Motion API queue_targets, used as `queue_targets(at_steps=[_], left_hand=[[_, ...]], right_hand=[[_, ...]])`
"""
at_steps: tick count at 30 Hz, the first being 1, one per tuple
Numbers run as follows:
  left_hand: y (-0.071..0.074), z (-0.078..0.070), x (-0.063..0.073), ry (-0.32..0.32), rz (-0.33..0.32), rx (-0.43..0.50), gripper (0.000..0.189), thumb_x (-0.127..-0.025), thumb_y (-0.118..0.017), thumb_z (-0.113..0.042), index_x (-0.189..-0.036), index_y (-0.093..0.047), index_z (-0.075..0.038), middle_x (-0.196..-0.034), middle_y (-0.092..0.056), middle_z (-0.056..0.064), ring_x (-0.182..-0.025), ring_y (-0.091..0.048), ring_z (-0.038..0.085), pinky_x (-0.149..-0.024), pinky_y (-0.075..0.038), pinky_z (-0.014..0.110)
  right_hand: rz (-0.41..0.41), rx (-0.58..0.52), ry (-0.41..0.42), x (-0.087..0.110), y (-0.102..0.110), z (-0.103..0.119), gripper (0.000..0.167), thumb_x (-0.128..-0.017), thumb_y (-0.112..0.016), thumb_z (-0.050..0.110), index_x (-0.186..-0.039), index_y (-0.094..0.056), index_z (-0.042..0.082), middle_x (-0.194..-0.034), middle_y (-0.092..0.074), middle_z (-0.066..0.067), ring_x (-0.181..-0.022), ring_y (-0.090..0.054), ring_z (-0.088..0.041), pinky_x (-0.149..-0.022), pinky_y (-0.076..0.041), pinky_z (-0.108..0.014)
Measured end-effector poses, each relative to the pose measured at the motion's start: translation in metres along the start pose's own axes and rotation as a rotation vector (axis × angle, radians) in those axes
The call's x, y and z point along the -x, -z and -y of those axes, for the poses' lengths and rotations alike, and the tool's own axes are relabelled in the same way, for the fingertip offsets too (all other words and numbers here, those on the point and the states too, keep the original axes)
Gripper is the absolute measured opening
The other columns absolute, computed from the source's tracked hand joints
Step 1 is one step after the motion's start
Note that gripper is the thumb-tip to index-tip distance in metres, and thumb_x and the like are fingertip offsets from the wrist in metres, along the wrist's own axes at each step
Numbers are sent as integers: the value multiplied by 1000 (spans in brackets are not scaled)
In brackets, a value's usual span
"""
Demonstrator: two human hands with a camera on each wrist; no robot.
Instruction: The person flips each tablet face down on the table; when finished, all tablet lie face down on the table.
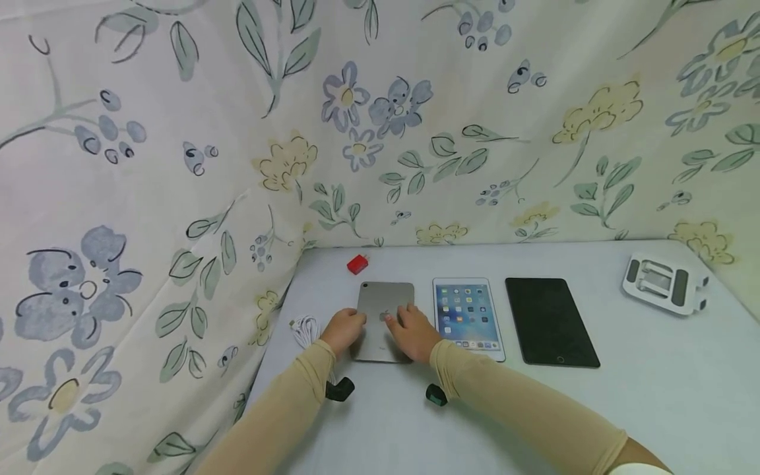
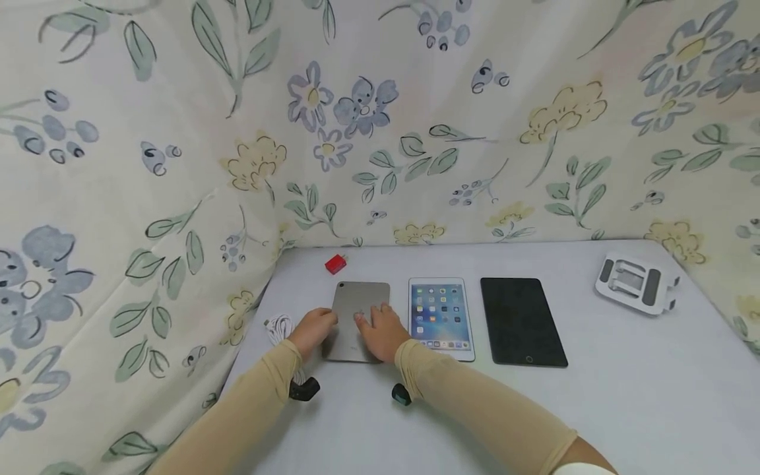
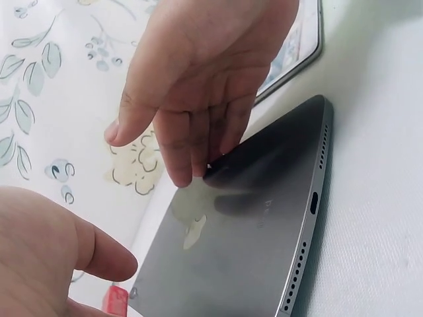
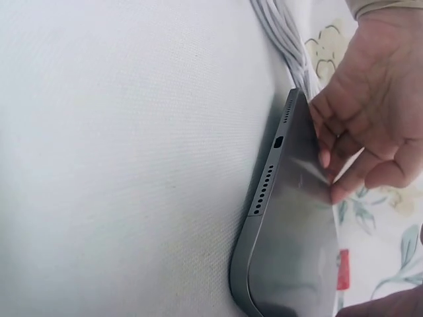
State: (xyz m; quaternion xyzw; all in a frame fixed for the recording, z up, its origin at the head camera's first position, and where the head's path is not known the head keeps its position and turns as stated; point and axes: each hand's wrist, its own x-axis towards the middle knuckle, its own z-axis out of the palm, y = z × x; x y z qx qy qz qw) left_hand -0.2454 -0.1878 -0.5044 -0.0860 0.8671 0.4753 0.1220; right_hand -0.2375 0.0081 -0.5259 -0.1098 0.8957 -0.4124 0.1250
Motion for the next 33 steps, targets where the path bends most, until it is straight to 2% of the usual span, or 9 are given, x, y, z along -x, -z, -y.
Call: queue_targets(at_steps=[6,10,14,18,22,26,29,33], left_hand=[[-4,-11,-8,-5,-12,9,61,-99,-50,-24,-149,-52,11,-150,-55,29,-138,-52,45,-110,-46,60],[-4,-21,-12,-9,4,-2,60,-101,-48,-26,-148,-54,11,-149,-56,28,-137,-53,44,-110,-46,60],[-3,-29,-12,-19,4,-100,62,-102,-48,-31,-148,-54,10,-150,-55,28,-137,-53,46,-110,-46,60],[-7,-36,-8,-63,-45,-224,70,-99,-49,-35,-154,-49,7,-157,-45,31,-143,-42,51,-112,-41,64],[-18,-44,2,-176,-86,-234,68,-101,-51,-32,-159,-44,2,-160,-38,29,-147,-36,50,-113,-38,67],[-32,-52,18,-333,-43,-227,60,-106,-57,-27,-158,-47,1,-158,-46,25,-145,-44,45,-113,-41,64],[-43,-54,28,-421,13,-307,61,-107,-61,-31,-158,-48,-1,-156,-51,21,-144,-48,40,-116,-41,59],[-61,-51,32,-529,54,-483,67,-103,-68,-37,-156,-50,-1,-155,-54,20,-143,-52,38,-116,-42,54]], right_hand=[[-25,67,14,-5,8,-1,79,-113,-36,57,-161,-39,-6,-168,-27,-31,-158,-23,-45,-126,-21,-57],[-52,92,27,-9,12,-2,79,-113,-36,58,-160,-41,-5,-168,-29,-31,-158,-24,-45,-126,-21,-57],[-43,65,21,-8,20,-1,79,-113,-35,58,-161,-41,-4,-169,-28,-30,-158,-22,-44,-126,-21,-57],[-40,30,57,0,30,2,76,-114,-34,54,-161,-40,-5,-170,-27,-29,-159,-19,-46,-126,-19,-61],[-43,37,65,14,46,-1,73,-115,-35,52,-164,-37,-2,-171,-25,-26,-160,-15,-45,-126,-16,-63],[-81,44,40,29,62,-17,72,-115,-38,50,-164,-37,-3,-171,-26,-26,-160,-17,-44,-126,-17,-62],[-112,40,20,41,69,-35,71,-116,-40,47,-163,-36,-6,-170,-26,-28,-159,-17,-46,-125,-16,-63],[-136,39,-25,57,77,-54,69,-116,-41,42,-162,-33,-9,-170,-22,-31,-159,-13,-50,-124,-12,-67]])
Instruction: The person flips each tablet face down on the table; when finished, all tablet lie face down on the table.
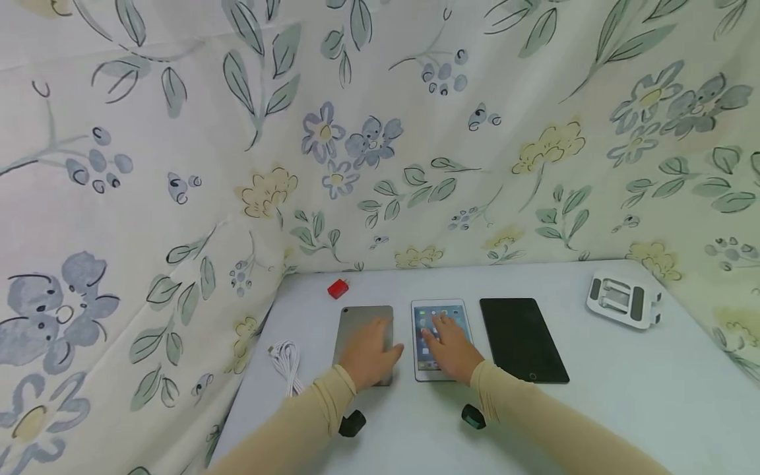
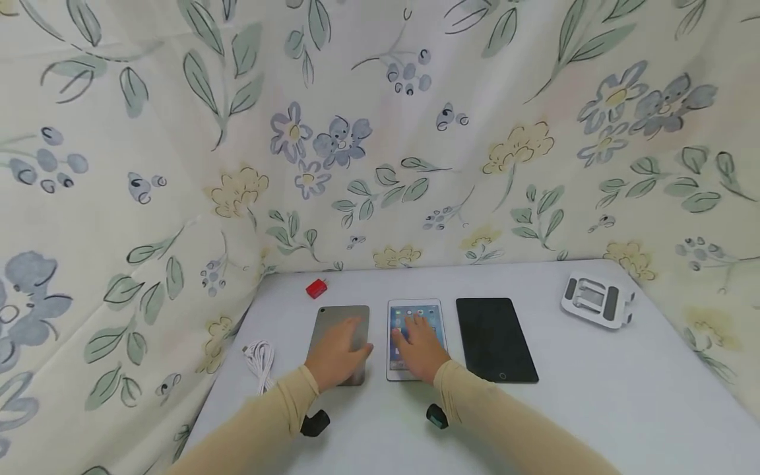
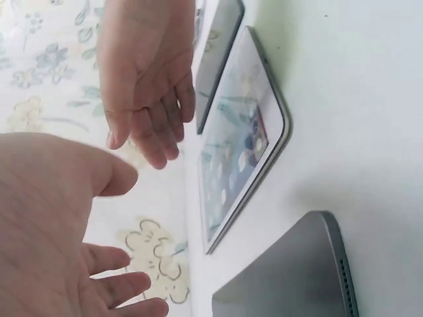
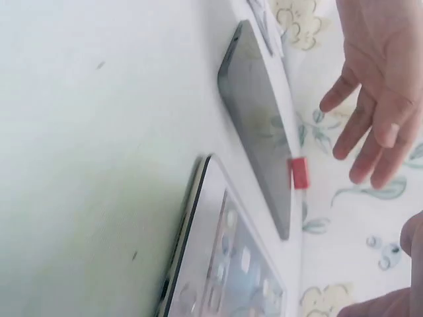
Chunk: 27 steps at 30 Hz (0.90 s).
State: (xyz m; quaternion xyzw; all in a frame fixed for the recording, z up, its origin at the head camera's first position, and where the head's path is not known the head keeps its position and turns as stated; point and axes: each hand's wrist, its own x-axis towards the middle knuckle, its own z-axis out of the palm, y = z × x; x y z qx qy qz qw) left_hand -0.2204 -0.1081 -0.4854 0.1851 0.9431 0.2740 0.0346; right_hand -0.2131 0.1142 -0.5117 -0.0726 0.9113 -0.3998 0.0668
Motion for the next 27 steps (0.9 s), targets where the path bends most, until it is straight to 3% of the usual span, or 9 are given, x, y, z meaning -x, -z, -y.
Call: queue_targets(at_steps=[4,9,17,27], left_hand=[[-20,0,-1,-67,74,-166,78,-99,-73,-47,-157,-50,0,-157,-53,20,-143,-52,38,-114,-42,62],[-30,-11,-4,-85,173,-279,93,-94,-75,-59,-159,-46,1,-162,-46,21,-147,-48,36,-114,-42,63],[-42,-25,-11,-71,226,-305,106,-91,-75,-67,-163,-39,1,-165,-41,22,-151,-43,33,-118,-38,56],[-57,-24,-17,-83,190,-301,122,-85,-76,-74,-168,-26,0,-172,-25,24,-158,-27,38,-124,-27,57]], right_hand=[[-11,20,-37,8,4,-13,70,-116,-40,42,-161,-32,-11,-169,-21,-35,-157,-12,-53,-123,-12,-69],[-2,16,-62,11,9,-21,79,-115,-37,50,-162,-26,-13,-168,-19,-38,-156,-10,-56,-122,-11,-70],[-2,5,-105,7,15,-31,75,-116,-38,44,-163,-25,-12,-168,-16,-38,-157,-10,-55,-123,-11,-68],[17,-17,-140,10,21,-42,74,-116,-37,47,-165,-25,-8,-170,-14,-36,-158,-10,-53,-123,-11,-68]])
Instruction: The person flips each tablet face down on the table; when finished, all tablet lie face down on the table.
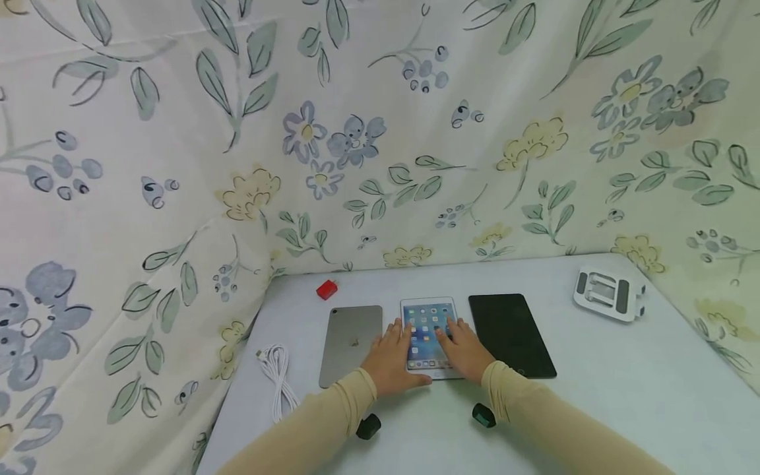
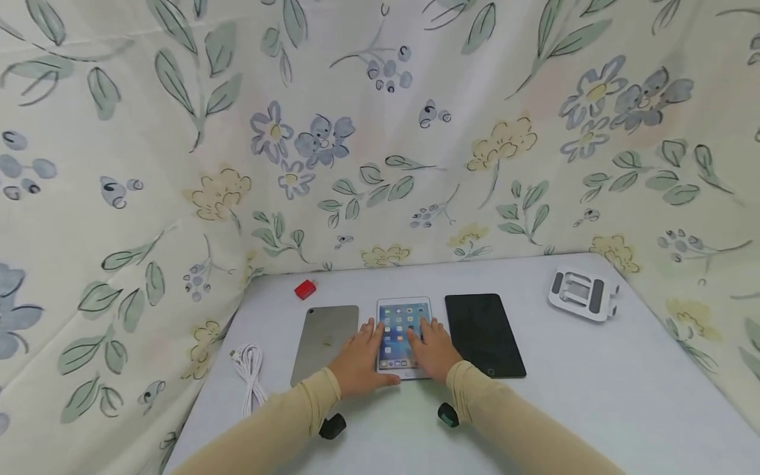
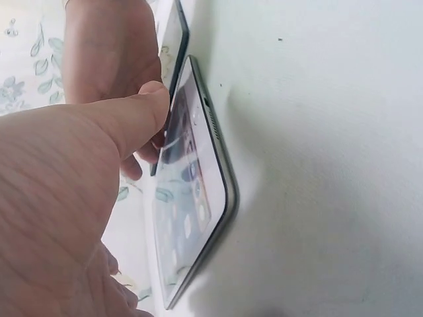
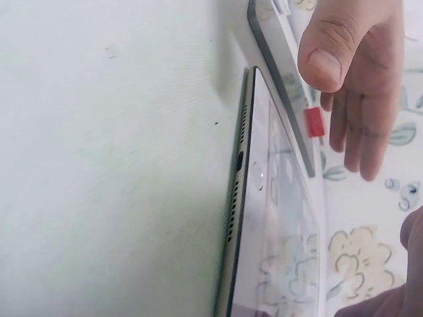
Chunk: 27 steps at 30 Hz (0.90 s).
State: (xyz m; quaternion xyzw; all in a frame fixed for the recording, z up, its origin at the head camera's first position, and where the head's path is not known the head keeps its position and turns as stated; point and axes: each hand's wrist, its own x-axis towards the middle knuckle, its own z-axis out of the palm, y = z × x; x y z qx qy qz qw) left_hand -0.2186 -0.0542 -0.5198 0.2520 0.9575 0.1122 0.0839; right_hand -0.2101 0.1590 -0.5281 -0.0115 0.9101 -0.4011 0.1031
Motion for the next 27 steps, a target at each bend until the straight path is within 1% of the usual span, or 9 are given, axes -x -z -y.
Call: queue_targets(at_steps=[3,6,10,12,15,21,27], left_hand=[[-2,1,-3,15,12,10,123,-85,-76,-74,-168,-25,1,-172,-26,24,-159,-26,38,-125,-25,56],[-3,1,-6,27,31,3,125,-84,-75,-77,-168,-25,2,-172,-26,23,-158,-28,37,-126,-21,60],[-6,0,-9,34,56,-9,128,-81,-73,-82,-168,-27,1,-172,-26,22,-157,-30,37,-125,-13,67],[-8,-1,-10,36,63,-9,129,-80,-74,-82,-167,-28,1,-172,-27,22,-157,-31,37,-125,-10,68],[-12,-1,-10,38,64,-9,128,-79,-76,-81,-166,-31,1,-171,-29,22,-156,-33,37,-125,-8,69],[-18,-1,-14,6,61,-35,122,-83,-75,-77,-165,-34,3,-171,-31,20,-157,-31,32,-125,-10,67],[-17,-3,-17,-8,60,-46,117,-84,-78,-73,-162,-39,4,-169,-34,22,-157,-32,32,-128,-16,57]], right_hand=[[1,0,-2,0,2,-2,74,-116,-37,46,-165,-26,-9,-170,-15,-36,-158,-10,-52,-123,-12,-67],[-5,1,0,0,3,-3,74,-116,-38,46,-164,-27,-10,-169,-15,-37,-158,-11,-53,-123,-12,-67],[-10,24,0,1,2,-5,74,-116,-38,45,-163,-27,-11,-169,-16,-38,-157,-12,-53,-123,-13,-67],[-8,43,6,1,-1,-6,74,-116,-38,45,-162,-28,-12,-168,-17,-39,-157,-13,-54,-123,-14,-67],[-6,52,17,0,-4,-6,73,-116,-39,44,-161,-30,-13,-167,-19,-40,-156,-14,-54,-124,-15,-67],[-17,56,10,-3,-6,-4,73,-115,-40,45,-161,-32,-12,-167,-20,-39,-157,-17,-53,-124,-17,-65],[-35,1,-21,-5,-3,-3,73,-115,-39,45,-161,-33,-12,-167,-25,-36,-155,-23,-51,-123,-20,-64]])
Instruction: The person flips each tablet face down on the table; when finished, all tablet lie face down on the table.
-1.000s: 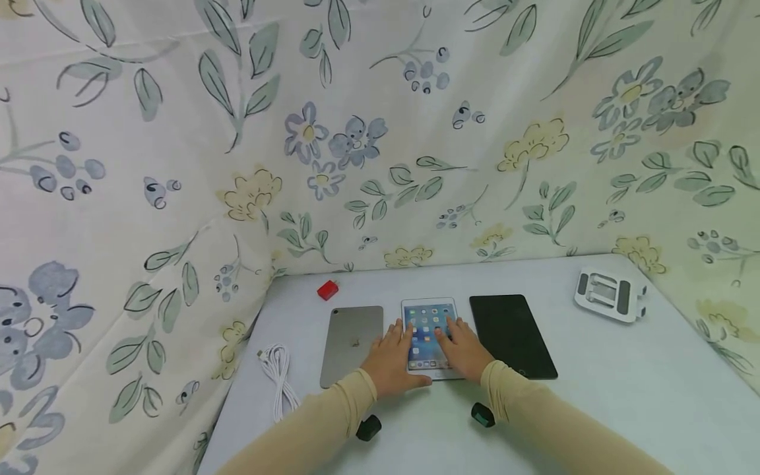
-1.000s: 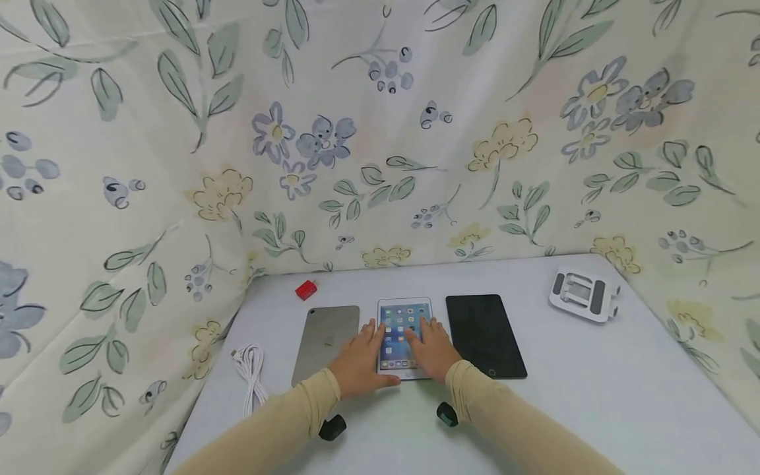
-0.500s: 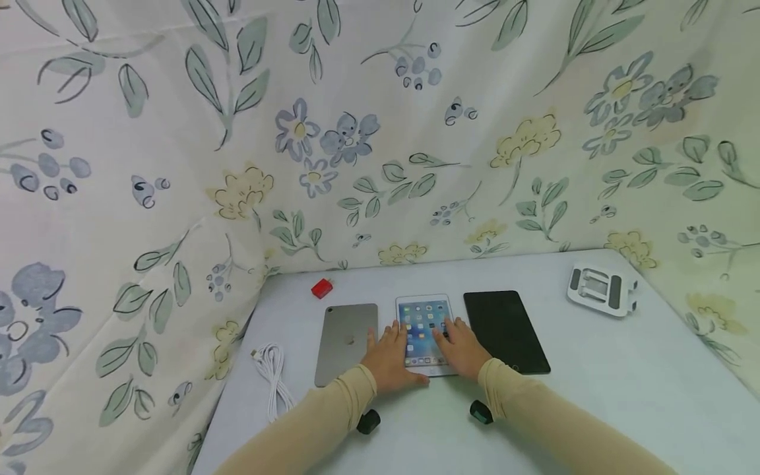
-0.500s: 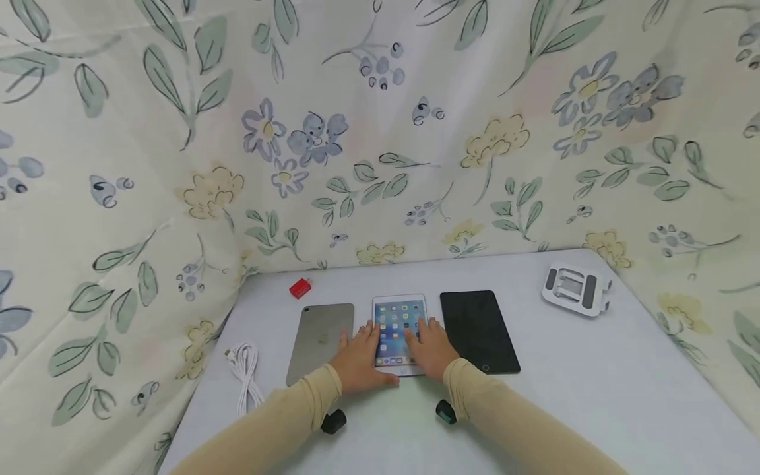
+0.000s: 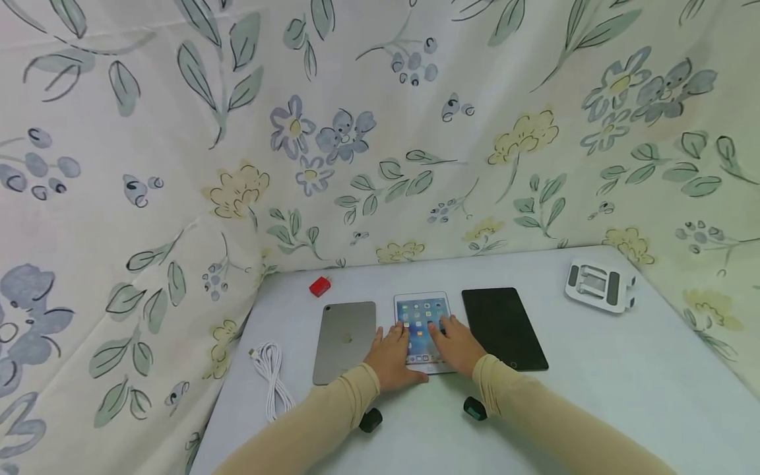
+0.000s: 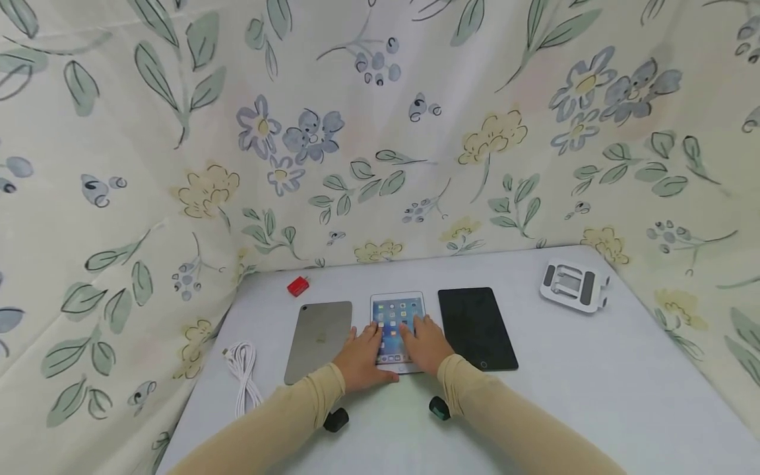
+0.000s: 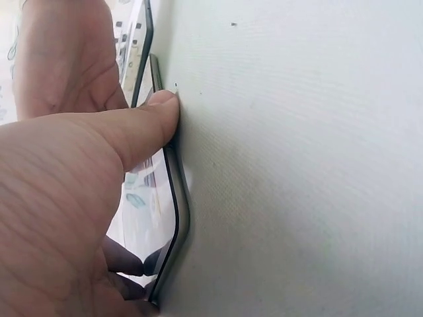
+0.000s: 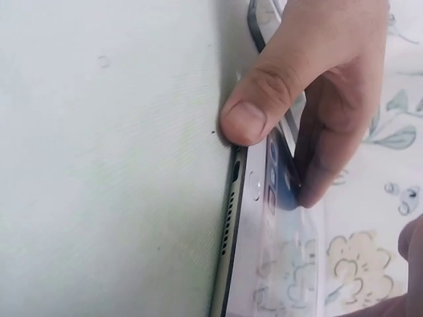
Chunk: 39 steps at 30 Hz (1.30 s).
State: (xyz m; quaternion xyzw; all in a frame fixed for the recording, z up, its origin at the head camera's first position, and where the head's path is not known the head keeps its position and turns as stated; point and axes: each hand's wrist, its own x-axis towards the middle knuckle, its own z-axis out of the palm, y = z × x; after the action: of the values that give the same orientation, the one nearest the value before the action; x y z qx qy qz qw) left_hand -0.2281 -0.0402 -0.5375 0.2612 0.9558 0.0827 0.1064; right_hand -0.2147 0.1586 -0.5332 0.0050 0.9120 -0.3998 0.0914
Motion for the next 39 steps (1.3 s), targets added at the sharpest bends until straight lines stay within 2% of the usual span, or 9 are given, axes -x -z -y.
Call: queue_targets(at_steps=[6,14,21,30,39], left_hand=[[1,-1,-1,-6,-12,-27,116,-83,-78,-74,-160,-42,5,-167,-38,22,-156,-35,32,-127,-22,53],[0,-2,-2,-4,-4,-33,115,-84,-79,-72,-160,-42,6,-167,-38,23,-155,-36,33,-127,-23,52],[2,-4,-3,4,4,-11,115,-84,-79,-72,-160,-42,6,-167,-36,24,-155,-35,36,-127,-22,51],[5,-6,-3,-4,3,20,113,-84,-81,-69,-158,-44,7,-166,-37,26,-154,-37,40,-127,-23,53],[9,-9,-2,4,12,70,112,-85,-79,-70,-160,-42,5,-166,-37,26,-153,-37,41,-127,-22,54]], right_hand=[[-5,-36,-17,-1,2,3,75,-115,-38,46,-161,-31,-12,-167,-26,-34,-155,-24,-49,-123,-21,-63],[-16,-111,-2,1,3,5,78,-115,-34,51,-161,-32,-12,-167,-32,-30,-156,-26,-46,-124,-21,-61],[-33,-136,5,-4,3,2,74,-115,-35,49,-161,-36,-10,-165,-38,-27,-155,-31,-44,-124,-24,-60],[-56,-172,-30,5,11,10,88,-111,-29,66,-162,-37,-6,-165,-38,-26,-153,-32,-47,-122,-25,-63],[-88,-219,-17,6,18,16,79,-114,-32,58,-161,-41,-4,-164,-42,-24,-153,-35,-44,-123,-26,-60]])
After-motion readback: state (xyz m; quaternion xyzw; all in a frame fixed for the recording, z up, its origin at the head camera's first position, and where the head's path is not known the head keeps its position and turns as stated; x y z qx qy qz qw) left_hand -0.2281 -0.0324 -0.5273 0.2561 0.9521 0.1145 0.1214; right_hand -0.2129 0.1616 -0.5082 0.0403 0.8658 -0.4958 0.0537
